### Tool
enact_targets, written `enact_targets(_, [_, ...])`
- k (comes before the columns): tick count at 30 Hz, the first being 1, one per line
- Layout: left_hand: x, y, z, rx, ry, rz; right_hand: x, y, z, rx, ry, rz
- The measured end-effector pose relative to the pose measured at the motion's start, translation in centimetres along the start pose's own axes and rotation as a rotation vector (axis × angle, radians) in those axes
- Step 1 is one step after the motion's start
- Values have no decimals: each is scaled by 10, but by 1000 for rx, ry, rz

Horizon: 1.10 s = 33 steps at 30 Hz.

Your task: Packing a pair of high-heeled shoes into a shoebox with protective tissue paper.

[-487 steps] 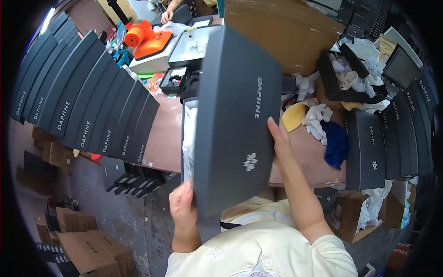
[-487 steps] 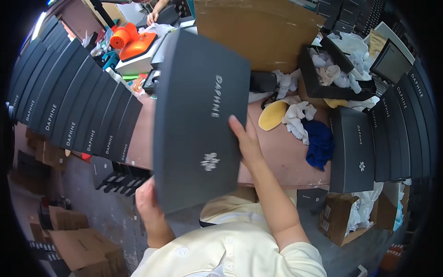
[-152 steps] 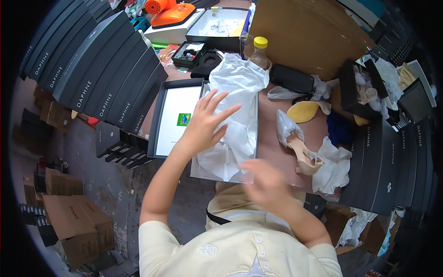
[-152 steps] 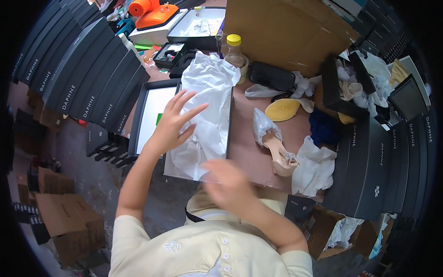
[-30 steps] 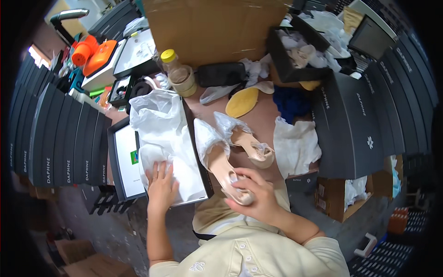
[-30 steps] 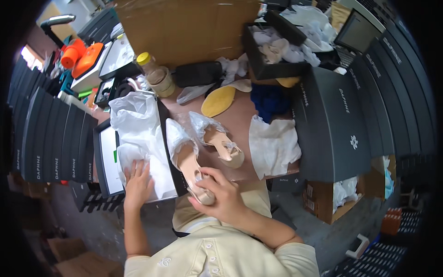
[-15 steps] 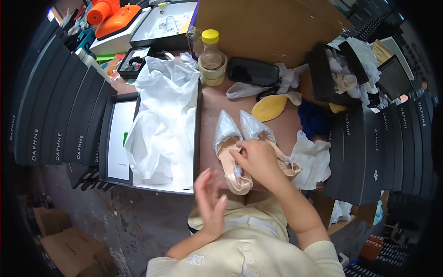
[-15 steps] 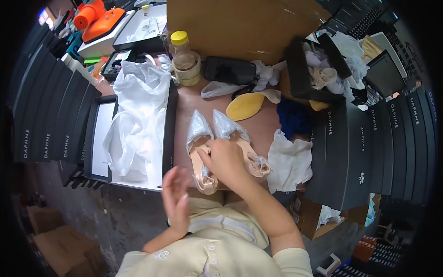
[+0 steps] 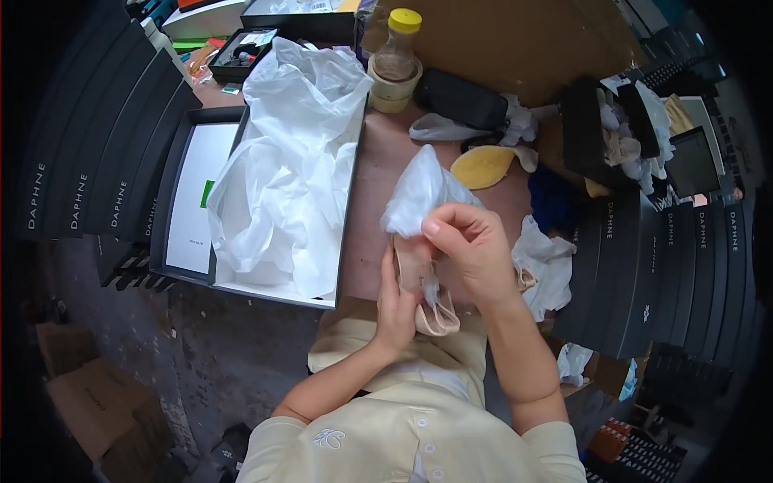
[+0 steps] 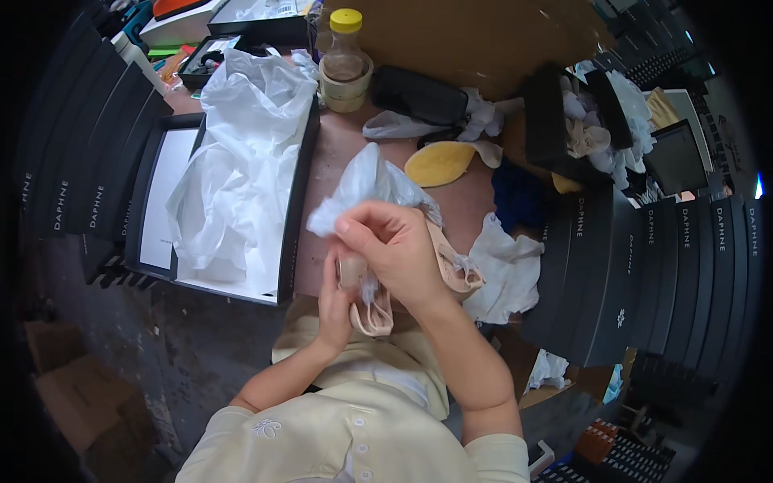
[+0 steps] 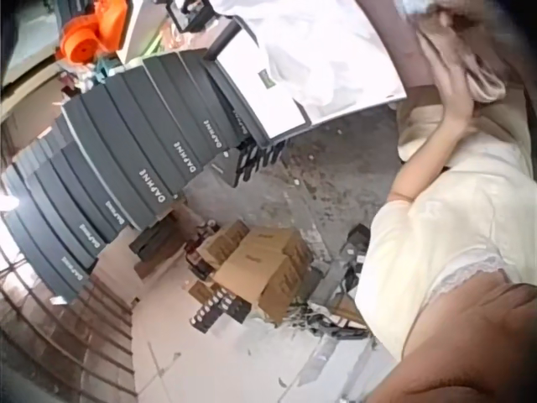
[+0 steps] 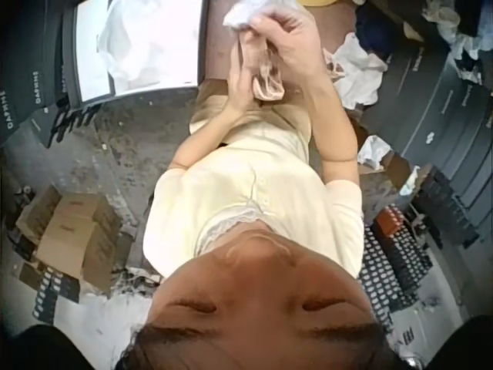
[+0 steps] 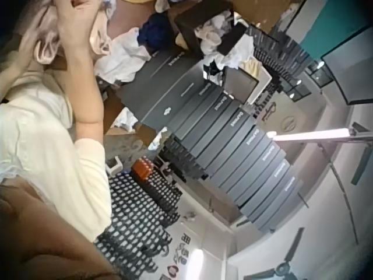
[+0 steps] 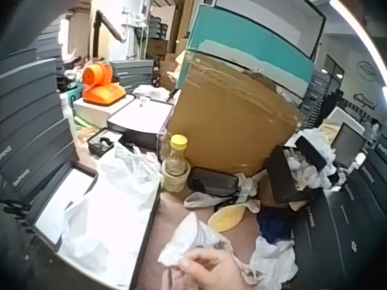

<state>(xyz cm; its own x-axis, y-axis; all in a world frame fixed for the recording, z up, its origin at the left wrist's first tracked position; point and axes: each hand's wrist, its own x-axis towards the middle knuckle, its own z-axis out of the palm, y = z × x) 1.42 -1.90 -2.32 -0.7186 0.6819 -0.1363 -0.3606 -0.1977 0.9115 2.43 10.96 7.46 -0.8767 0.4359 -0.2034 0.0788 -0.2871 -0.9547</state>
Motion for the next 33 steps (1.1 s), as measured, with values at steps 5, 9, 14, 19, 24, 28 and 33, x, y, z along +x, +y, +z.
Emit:
enact_targets(5, [-10,27,-10,-564,-65,-301,-15,-41,-7,-1039,-66,-555])
enact_targets(9, [-23,45,-10,-625,-172,-373,-3,-15,-37,-1422,-86,-759])
enact_targets(14, [-24,63,-16,-252,-285,-394,6,-36,-34,-1032,125,-369])
enact_targets(19, [-31,67,-15,-328,-260,-378,23,-52,-39,-877,471,-271])
enact_targets(24, [-21,73,-20,-298,-229,-366,-6,-30,-27,-1328,-44,-726])
enact_targets(28, [-22,76,-16,-343,-221,-401,-1,-14,-47,-1379,-180,-900])
enact_targets(33, [-26,75,-17,-368,-230,-390,-14,-21,-43,-1137,-205,-879])
